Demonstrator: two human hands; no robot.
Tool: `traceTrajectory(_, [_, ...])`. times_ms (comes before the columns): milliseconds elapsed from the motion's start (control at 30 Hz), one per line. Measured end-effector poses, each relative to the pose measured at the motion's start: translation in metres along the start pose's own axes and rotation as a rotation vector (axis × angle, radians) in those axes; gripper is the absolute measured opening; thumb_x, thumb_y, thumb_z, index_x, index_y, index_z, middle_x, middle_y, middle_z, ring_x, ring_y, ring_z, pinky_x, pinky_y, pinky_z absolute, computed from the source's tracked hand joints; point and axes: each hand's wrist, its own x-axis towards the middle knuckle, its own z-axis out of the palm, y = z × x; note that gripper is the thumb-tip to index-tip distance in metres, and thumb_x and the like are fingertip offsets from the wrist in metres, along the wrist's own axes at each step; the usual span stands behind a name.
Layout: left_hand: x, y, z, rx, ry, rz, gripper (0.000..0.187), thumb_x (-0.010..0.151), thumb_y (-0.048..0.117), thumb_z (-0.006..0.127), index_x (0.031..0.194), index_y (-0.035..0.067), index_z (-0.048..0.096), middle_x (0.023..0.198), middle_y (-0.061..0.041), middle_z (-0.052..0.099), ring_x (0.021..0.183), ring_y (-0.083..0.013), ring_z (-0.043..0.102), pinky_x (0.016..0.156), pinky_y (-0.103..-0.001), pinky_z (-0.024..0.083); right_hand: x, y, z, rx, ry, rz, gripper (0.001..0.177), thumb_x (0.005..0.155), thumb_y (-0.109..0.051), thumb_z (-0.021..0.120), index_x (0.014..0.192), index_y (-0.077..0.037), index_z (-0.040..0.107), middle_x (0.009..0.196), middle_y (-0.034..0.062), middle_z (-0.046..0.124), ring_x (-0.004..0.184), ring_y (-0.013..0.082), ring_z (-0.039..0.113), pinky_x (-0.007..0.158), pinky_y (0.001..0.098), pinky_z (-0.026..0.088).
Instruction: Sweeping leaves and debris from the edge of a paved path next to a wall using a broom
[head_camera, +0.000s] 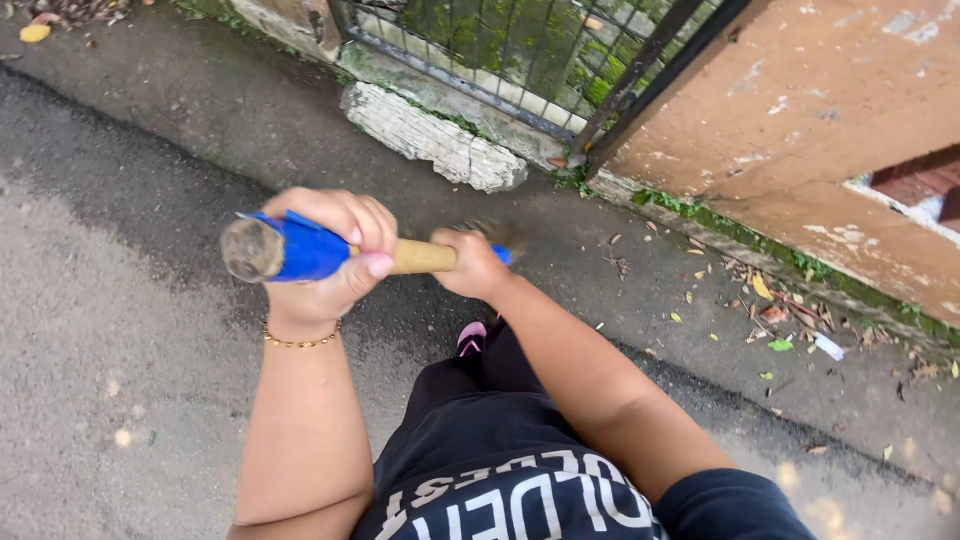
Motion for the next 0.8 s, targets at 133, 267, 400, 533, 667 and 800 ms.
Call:
traceTrajectory(133, [-0.001, -0.041, 0.007, -0.230, 0.002, -0.007, 0.028, 0.077, -0.008, 0.080, 0.078, 0.004, 0.054, 0.060, -0.016, 0.062, 0.052, -0.0315, 0.067, 0.054, -0.041, 0.055, -0.024, 0.032, -0.058, -0.154, 0.065, 0.044, 0.013, 0.071, -0.022, 0.076, 0.076, -0.020, 0.064, 0.063, 0.0116, 0.065, 0.063, 0.0358, 0.067, 0.059, 0.0456, 0.051])
traceTrajectory(267, [-0.002, -0.078, 0.017, -0.174, 0.313, -0.152, 0.026, 0.092, 0.000, 0.068, 0.092, 0.013, 0.045, 0.064, -0.003, 0.052, 0.056, -0.0182, 0.059, 0.068, -0.037, 0.055, -0.032, 0.044, -0.115, -0.461, 0.069, 0.240, 0.017, 0.071, -0.029, 0.075, 0.079, -0.017, 0.065, 0.066, 0.0121, 0.068, 0.069, 0.0399, 0.070, 0.067, 0.0493, 0.055])
traceTrajectory(400, [0.037, -0.074, 0.047, -0.091, 0.302, 0.026, 0.033, 0.093, 0.002, 0.072, 0.104, 0.012, 0.042, 0.064, -0.006, 0.051, 0.057, -0.0226, 0.062, 0.067, -0.038, 0.057, -0.013, 0.020, -0.138, -0.426, 0.191, 0.143, 0.019, 0.069, -0.027, 0.075, 0.075, -0.015, 0.061, 0.060, 0.0136, 0.062, 0.063, 0.0436, 0.066, 0.062, 0.0514, 0.053])
traceTrajectory(533, [0.076, -0.020, 0.112, -0.045, 0.088, 0.076, 0.036, 0.099, -0.006, 0.068, 0.120, 0.019, 0.052, 0.082, -0.001, 0.058, 0.068, -0.0143, 0.060, 0.065, -0.029, 0.055, 0.023, -0.035, -0.158, -0.265, 0.094, -0.083, 0.010, 0.073, -0.010, 0.066, 0.080, -0.016, 0.062, 0.066, -0.0008, 0.064, 0.059, 0.0219, 0.065, 0.056, 0.0402, 0.048])
traceTrajectory(667, [0.080, -0.030, 0.170, 0.173, -0.029, 0.037, 0.026, 0.086, 0.005, 0.077, 0.095, 0.010, 0.053, 0.075, -0.010, 0.062, 0.062, -0.0217, 0.062, 0.068, -0.036, 0.059, 0.044, -0.026, -0.176, -0.002, 0.060, -0.286, 0.020, 0.072, -0.002, 0.053, 0.074, -0.016, 0.040, 0.067, -0.0017, 0.039, 0.065, 0.0170, 0.033, 0.055, 0.0348, 0.028])
traceTrajectory(800, [0.059, -0.105, 0.182, 0.246, -0.012, -0.017, 0.023, 0.095, 0.010, 0.069, 0.092, 0.010, 0.046, 0.072, -0.009, 0.055, 0.063, -0.0214, 0.058, 0.072, -0.038, 0.057, 0.028, 0.047, -0.206, 0.009, -0.010, -0.127, 0.027, 0.078, 0.003, 0.068, 0.077, -0.016, 0.049, 0.070, -0.0014, 0.054, 0.066, 0.0165, 0.051, 0.058, 0.0318, 0.038])
